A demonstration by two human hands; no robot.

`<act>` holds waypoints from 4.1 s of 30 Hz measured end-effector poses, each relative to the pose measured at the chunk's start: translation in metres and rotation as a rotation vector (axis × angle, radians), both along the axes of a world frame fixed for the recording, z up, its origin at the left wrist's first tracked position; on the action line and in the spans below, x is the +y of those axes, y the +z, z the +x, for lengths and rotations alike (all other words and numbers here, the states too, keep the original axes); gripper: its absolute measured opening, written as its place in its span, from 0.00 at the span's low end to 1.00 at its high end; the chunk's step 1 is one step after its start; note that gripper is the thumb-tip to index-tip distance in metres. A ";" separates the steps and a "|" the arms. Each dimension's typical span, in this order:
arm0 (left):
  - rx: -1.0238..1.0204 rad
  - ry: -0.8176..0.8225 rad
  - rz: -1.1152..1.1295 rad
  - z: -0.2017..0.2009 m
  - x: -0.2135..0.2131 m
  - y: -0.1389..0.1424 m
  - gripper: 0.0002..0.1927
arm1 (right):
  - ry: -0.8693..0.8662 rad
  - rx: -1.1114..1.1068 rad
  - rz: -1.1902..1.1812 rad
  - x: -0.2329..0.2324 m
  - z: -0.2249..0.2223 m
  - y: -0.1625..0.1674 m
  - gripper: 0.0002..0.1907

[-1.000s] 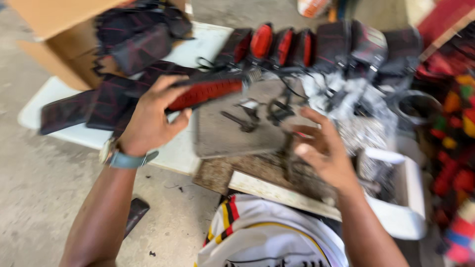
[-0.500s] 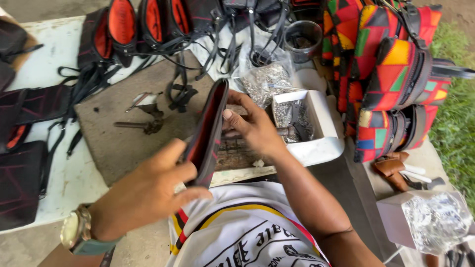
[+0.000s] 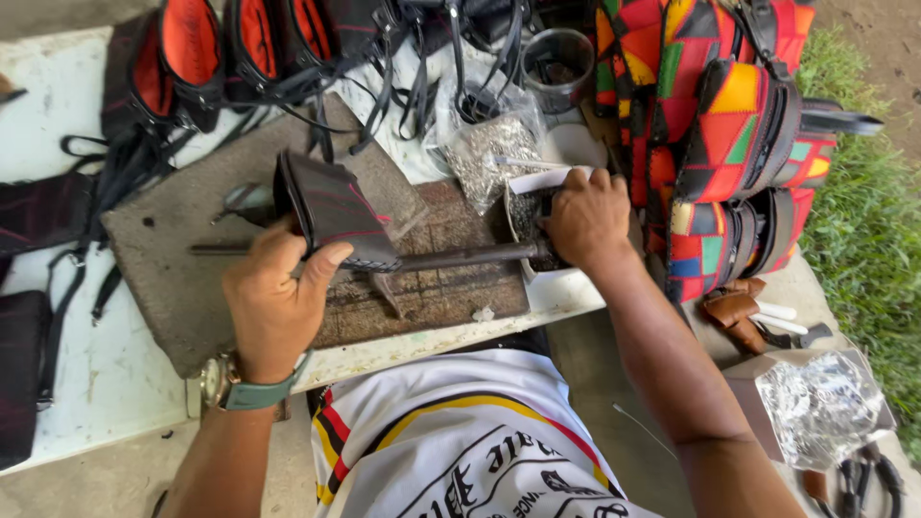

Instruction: The person holds a small black leather bag on a workbench, threads its strap through a metal fitting, and hammers rivets to secure the hardware. They then use a pen-like tool to mark or press the leather, turn the bag over, and continue fastening the strap hardware by hand.

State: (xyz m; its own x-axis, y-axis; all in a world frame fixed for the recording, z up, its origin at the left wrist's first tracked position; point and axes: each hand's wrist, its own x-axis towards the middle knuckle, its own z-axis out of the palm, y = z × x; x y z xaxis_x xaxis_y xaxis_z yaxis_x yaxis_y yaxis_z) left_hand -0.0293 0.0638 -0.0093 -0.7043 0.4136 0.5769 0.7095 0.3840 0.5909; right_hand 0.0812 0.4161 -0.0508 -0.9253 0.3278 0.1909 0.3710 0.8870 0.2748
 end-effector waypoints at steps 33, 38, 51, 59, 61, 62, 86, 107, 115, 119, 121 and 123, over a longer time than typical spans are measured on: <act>-1.316 -0.456 0.862 -0.010 0.005 -0.019 0.08 | 0.309 0.272 -1.548 -0.160 -0.022 0.085 0.20; -0.988 -0.589 0.641 -0.008 0.006 -0.013 0.15 | 0.271 0.346 -1.636 -0.166 -0.029 0.087 0.19; -0.665 -0.324 0.522 0.000 0.032 -0.024 0.10 | 0.447 0.562 -1.648 -0.164 -0.018 0.042 0.16; -0.760 -0.470 0.521 -0.010 0.016 -0.027 0.11 | 0.438 0.673 -1.829 -0.171 -0.021 0.013 0.15; -0.795 -0.525 0.573 -0.014 0.014 -0.026 0.18 | 0.443 0.662 -1.820 -0.168 -0.020 0.014 0.15; -0.780 -0.515 0.537 -0.015 0.013 -0.026 0.18 | 0.446 0.657 -1.814 -0.167 -0.019 0.014 0.15; -0.626 -0.432 0.374 -0.016 0.011 -0.032 0.09 | 0.390 0.597 -0.580 0.002 -0.017 0.036 0.06; -0.553 -0.408 0.239 -0.038 0.021 -0.012 0.09 | 0.000 -0.188 -0.239 0.077 -0.093 0.017 0.13; -0.649 -0.447 0.386 -0.036 0.024 -0.014 0.10 | -0.012 -0.395 -0.301 0.053 -0.102 0.030 0.17; -0.709 -0.460 0.431 -0.041 0.023 -0.014 0.09 | 0.033 -0.390 -0.316 0.047 -0.109 0.028 0.17; -0.745 -0.466 0.445 -0.042 0.023 -0.016 0.09 | -0.008 -0.360 -0.357 0.052 -0.105 0.031 0.15; -0.836 -0.514 0.527 -0.041 0.023 -0.019 0.11 | -0.049 -0.286 -0.361 0.059 -0.099 0.034 0.15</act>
